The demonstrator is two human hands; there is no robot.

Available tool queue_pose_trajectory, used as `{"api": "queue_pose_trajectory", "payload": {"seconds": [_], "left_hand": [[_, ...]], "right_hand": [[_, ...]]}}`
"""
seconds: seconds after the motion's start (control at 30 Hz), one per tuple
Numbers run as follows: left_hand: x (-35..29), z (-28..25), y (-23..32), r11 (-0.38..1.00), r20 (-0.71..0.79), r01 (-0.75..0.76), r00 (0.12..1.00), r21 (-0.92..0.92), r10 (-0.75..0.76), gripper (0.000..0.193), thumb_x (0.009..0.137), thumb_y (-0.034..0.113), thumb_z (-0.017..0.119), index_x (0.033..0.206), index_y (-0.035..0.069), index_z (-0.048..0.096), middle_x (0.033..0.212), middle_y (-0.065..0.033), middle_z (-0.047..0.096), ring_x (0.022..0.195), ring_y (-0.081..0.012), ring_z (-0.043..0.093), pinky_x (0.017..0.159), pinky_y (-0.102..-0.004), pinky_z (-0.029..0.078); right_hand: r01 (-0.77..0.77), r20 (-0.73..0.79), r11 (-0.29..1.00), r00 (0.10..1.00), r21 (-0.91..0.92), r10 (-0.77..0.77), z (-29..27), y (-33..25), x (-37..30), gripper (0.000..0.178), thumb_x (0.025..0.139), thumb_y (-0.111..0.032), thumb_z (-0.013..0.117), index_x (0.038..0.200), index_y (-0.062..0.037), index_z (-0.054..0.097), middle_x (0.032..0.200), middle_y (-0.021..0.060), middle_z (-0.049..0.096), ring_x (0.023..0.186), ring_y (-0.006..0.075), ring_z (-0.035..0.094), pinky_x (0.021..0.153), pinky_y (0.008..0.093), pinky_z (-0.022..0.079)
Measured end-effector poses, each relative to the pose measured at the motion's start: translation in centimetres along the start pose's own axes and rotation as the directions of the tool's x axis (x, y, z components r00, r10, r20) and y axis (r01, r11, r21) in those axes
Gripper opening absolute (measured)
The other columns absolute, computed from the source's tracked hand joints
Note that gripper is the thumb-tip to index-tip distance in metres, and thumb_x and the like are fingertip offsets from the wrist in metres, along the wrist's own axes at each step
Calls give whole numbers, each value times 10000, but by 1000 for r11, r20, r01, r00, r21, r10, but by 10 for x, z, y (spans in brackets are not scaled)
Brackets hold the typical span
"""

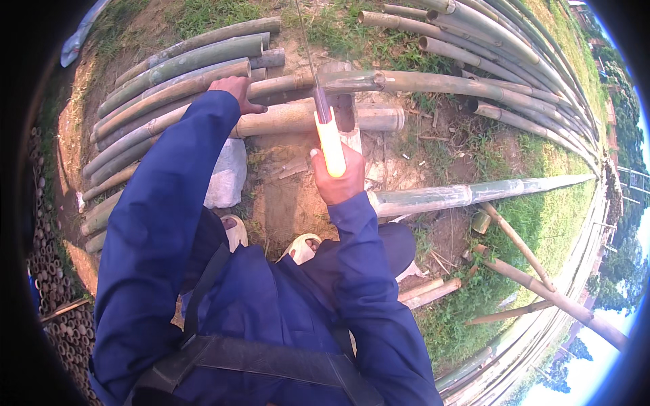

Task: The person uses a hand saw to cut bamboo poles into shorter sections. They position each pole on a wooden support, saw through it, then move the cut piece aside and repeat the process with additional poles.

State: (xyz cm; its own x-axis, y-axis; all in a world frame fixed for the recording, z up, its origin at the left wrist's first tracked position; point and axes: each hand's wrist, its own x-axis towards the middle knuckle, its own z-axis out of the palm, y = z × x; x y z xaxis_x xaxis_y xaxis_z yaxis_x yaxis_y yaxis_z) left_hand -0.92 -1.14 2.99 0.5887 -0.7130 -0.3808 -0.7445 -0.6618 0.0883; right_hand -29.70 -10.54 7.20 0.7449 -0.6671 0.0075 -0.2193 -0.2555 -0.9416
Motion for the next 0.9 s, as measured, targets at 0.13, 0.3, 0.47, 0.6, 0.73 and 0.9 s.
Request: {"api": "queue_pose_trajectory", "payload": {"seconds": [0.13,0.3,0.47,0.6,0.73,0.9], "left_hand": [[-9,-3,-4,1000,23,27,999,12,-27,768,729,690,752,1164,59,700,1087,-172,734,1043,-349,700,939,-458,539],[-11,-3,-8,998,41,53,998,-19,-53,794,718,680,759,1229,77,677,1102,-187,726,1050,-355,696,923,-467,544],[-3,-2,2,999,3,-4,1000,-33,5,811,713,674,764,1268,91,664,1117,-187,722,1057,-362,691,930,-470,541],[-7,-4,-5,1000,32,5,999,-11,-5,820,713,676,764,1282,96,657,1115,-185,724,1061,-364,690,949,-468,534],[-8,0,-14,1000,21,4,1000,-24,-4,813,713,685,759,1252,84,665,1066,-188,731,1046,-360,695,936,-464,543],[-5,0,-8,1000,-14,9,1000,-30,-9,794,721,671,761,1238,76,668,1054,-184,733,1028,-361,700,925,-460,548]], "right_hand": [[-73,23,995,997,-70,75,-9,-7,-52,84,888,-39,714,877,27,662,679,20,583,589,92,497,571,279,430],[-54,27,981,998,-184,60,-44,-27,-146,283,859,-15,706,1132,58,687,715,71,638,608,139,581,620,278,489],[-17,-7,998,1000,-59,16,-3,8,-15,144,891,-55,702,807,22,614,630,84,575,552,129,501,533,328,429],[-37,6,998,999,-50,37,1,4,-15,133,887,-58,712,826,24,627,632,63,577,571,113,515,541,318,437],[-137,44,970,988,-200,149,-42,-20,-139,266,859,-7,702,1118,54,690,701,81,649,604,125,586,592,302,492],[-114,40,983,992,-146,121,-48,-23,-130,208,861,-2,688,1059,58,688,737,102,676,641,148,639,632,289,513]]}}
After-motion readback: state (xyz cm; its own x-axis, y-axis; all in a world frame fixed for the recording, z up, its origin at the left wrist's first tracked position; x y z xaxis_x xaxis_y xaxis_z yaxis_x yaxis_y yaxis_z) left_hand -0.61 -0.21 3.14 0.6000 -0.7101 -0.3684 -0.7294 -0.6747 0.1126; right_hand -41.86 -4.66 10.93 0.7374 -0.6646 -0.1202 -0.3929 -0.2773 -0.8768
